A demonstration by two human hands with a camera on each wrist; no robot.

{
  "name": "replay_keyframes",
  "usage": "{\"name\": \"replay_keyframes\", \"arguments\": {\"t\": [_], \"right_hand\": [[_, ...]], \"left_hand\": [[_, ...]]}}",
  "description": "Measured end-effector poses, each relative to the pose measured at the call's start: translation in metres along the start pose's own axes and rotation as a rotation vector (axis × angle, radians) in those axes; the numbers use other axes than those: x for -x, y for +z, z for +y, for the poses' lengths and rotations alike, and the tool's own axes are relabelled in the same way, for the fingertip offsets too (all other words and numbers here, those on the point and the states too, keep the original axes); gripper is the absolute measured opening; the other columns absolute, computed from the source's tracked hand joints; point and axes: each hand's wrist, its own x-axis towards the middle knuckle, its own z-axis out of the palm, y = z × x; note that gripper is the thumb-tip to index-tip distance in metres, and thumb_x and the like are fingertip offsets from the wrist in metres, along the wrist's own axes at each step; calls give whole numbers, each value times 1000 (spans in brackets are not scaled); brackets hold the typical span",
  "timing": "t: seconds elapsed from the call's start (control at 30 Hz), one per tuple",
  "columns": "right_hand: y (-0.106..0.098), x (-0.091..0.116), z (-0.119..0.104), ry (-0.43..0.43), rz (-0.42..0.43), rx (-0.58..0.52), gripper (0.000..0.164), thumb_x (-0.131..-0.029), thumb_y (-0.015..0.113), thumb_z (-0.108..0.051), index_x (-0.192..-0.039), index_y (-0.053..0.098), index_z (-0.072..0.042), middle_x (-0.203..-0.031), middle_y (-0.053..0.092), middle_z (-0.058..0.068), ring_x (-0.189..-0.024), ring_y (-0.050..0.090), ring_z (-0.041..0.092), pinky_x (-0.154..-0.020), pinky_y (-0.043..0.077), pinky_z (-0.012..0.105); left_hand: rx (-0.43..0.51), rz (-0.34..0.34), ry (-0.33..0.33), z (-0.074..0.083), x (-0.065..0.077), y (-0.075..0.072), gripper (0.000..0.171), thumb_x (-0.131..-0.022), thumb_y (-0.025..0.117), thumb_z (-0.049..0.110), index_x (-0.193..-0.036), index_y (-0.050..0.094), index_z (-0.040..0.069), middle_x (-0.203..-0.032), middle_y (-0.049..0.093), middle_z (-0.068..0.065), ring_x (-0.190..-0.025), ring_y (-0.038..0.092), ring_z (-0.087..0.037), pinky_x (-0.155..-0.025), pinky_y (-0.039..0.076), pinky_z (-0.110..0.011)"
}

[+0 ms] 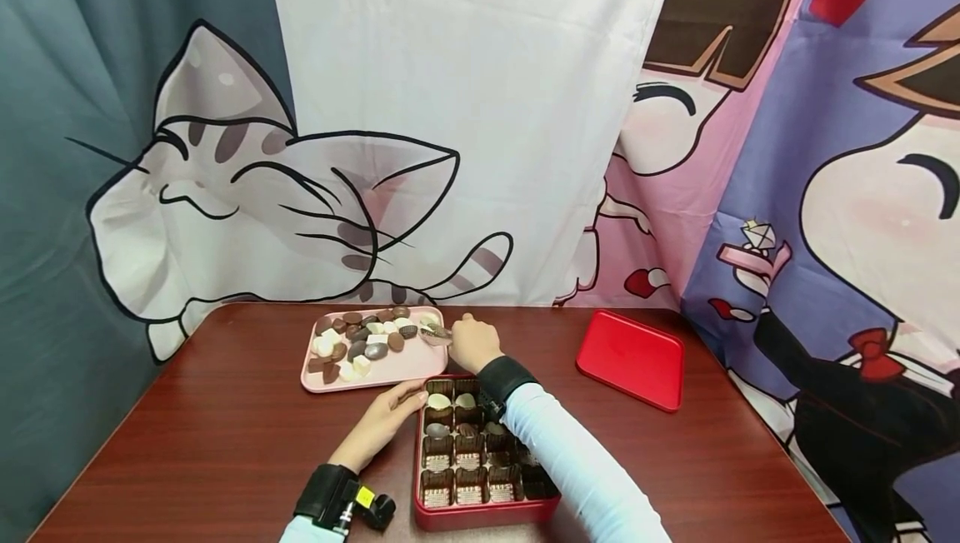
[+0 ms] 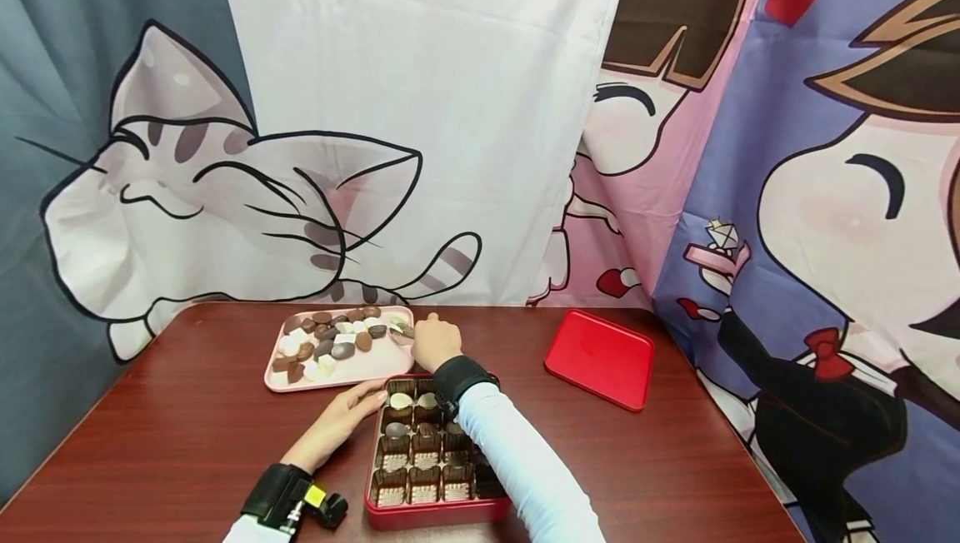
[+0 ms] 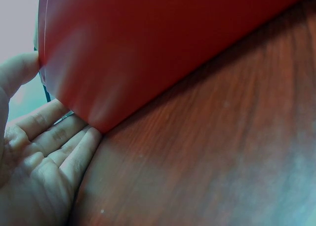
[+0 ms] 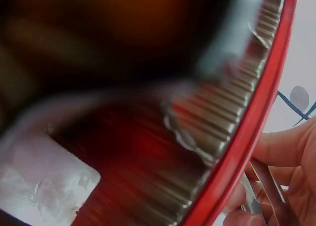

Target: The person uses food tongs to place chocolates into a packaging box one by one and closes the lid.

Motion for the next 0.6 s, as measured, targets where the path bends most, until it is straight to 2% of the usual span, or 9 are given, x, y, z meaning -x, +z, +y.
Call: {"name": "replay_keyframes", "arguments": {"t": [0.27, 0.37, 0.47, 0.6], "right_hand": [[-2, -1, 10, 2, 9, -36, 11, -87, 70, -18, -82, 75, -10, -106, 74, 7, -79, 74, 26, -64, 61, 42], [-6, -2, 15, 8, 17, -56, 13, -88, 71, -17, -77, 74, -10, -104, 76, 7, -78, 74, 27, -64, 61, 42], [-12, -2, 20, 17, 10, -91, 13, -89, 70, -17, -79, 76, -10, -104, 77, 8, -79, 74, 28, -64, 60, 42], [-25, 0, 31, 45, -7, -170, 13, -91, 71, -20, -90, 79, -10, -103, 75, 9, -84, 74, 31, -68, 60, 44]], "left_hand": [[9, -12, 6, 0, 0, 0, 50, -101, 61, 29, -144, 54, 3, -141, 63, -17, -133, 58, -30, -113, 45, -43], [7, -8, 10, -1, -1, 0, 51, -102, 60, 28, -144, 54, 1, -140, 63, -19, -133, 58, -31, -113, 46, -45], [6, 3, 9, -1, 0, 1, 50, -101, 60, 27, -144, 54, 1, -139, 64, -20, -132, 59, -32, -114, 45, -46], [-9, 2, 5, -1, 0, 0, 51, -101, 61, 29, -144, 54, 1, -140, 63, -19, -133, 58, -32, -114, 45, -48]]}}
